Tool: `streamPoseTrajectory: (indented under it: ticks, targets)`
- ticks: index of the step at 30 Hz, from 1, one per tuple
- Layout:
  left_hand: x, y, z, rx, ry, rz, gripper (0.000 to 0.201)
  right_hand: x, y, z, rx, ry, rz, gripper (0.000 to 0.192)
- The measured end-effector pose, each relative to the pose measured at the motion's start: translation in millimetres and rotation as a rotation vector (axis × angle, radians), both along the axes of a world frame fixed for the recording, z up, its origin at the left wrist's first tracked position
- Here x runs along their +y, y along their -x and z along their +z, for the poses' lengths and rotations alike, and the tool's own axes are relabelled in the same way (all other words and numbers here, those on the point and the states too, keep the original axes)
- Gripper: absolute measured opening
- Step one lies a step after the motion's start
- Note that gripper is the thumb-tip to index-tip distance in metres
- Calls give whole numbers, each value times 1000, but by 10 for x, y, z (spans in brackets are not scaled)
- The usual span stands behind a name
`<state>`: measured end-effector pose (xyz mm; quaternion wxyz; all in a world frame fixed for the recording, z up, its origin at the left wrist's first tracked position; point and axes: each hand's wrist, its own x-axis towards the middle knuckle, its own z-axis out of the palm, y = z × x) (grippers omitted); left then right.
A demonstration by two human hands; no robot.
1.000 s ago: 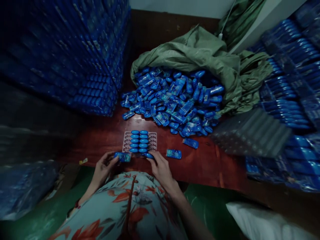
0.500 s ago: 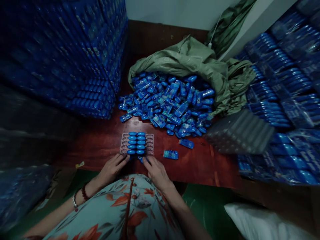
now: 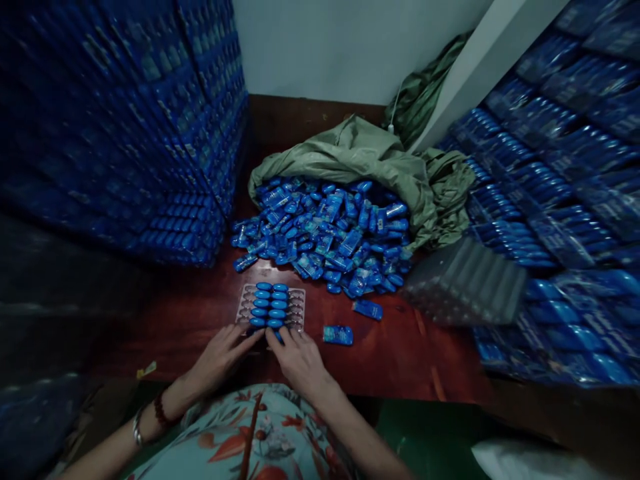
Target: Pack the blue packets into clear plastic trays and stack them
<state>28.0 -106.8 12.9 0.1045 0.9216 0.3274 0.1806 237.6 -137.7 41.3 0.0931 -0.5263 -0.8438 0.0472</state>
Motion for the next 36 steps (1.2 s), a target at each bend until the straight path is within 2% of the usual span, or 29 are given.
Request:
streamPoseTrajectory:
  ticks: [2,4,7,9,11,14,17,21,24,26,29,31,34,36]
  targets:
    - [102,50,46,-130,11,104,42,-117,-135,-86,115,-47,-115,33]
    - [295,81,64,-243,66,278,37,-240,-302,-148,190,-63,-267,35]
    - [725,71,1,-307,185,578,40,-365,-592,-169,151,-65,-511,33]
    - [1010,29,-88,-266,231,704,49,-399,-787,-158,77,-57,-639,30]
    - [1219,-27,-178,-192,243,717,53,-404,-952,-167,42,-13,-667,34]
    - [1350,-92,-268,-132,217,653,41,-382,-1093,-251,92,95,-559,42]
    - [1344,-97,-301,-135,194,640,32,-339,-1119,-372,170,158,-537,37]
    - [1276,-18,-311,-242,248,634,27,-279,-1101,-437,364,171,-627,31]
    - [1197,56,-303,-399,346,642,26,-243,-1083,-414,600,220,-708,31]
    - [1114,104,-284,-471,356,665,31,-218,-1048,-391,752,283,-779,38]
    - [931,180,-241,-498,337,670,38,-172,-952,-357,1008,380,-925,52]
    - [784,232,-217,-512,395,675,38,-142,-877,-329,1234,469,-996,49]
    - [584,303,-208,-585,527,707,39,-112,-786,-290,1473,584,-941,47]
    - [495,342,-216,-588,552,698,43,-98,-749,-279,1450,607,-835,51]
